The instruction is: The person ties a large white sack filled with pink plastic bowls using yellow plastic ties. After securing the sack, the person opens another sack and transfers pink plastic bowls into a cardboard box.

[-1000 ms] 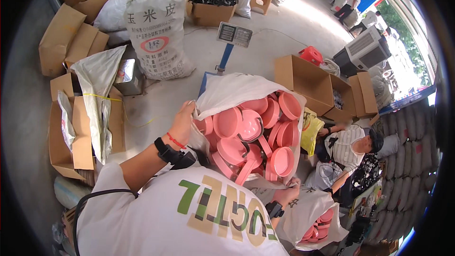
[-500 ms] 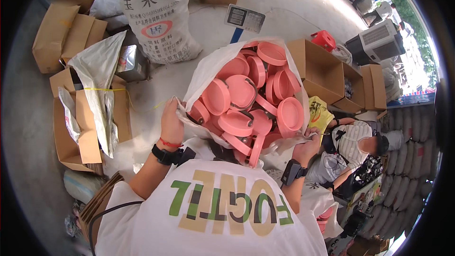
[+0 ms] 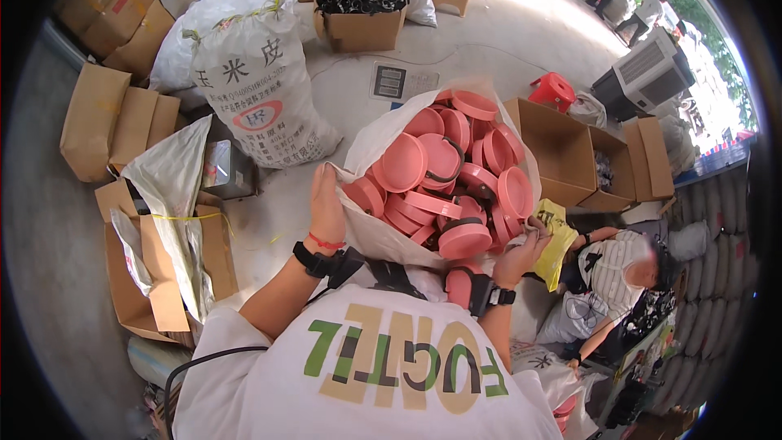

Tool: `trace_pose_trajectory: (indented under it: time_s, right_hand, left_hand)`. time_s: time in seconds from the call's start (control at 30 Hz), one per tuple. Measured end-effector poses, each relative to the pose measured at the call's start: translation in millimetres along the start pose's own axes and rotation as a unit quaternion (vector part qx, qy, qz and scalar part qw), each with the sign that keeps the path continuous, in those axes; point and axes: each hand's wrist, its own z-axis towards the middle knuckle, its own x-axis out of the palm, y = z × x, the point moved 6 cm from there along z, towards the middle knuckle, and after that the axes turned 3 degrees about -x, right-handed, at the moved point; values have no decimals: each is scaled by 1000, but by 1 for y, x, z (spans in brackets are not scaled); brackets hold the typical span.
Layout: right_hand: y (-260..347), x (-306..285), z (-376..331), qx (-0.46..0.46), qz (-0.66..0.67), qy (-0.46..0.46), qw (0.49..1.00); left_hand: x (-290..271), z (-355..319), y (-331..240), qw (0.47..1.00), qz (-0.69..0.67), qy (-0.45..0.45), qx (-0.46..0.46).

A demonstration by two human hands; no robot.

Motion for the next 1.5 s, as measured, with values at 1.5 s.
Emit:
trace_pose_trajectory:
  time_s: [1.5]
  right_hand:
    - [122,117,11,7,-117,206,972]
  left_hand:
    - [18,123,9,963,5,250,-103]
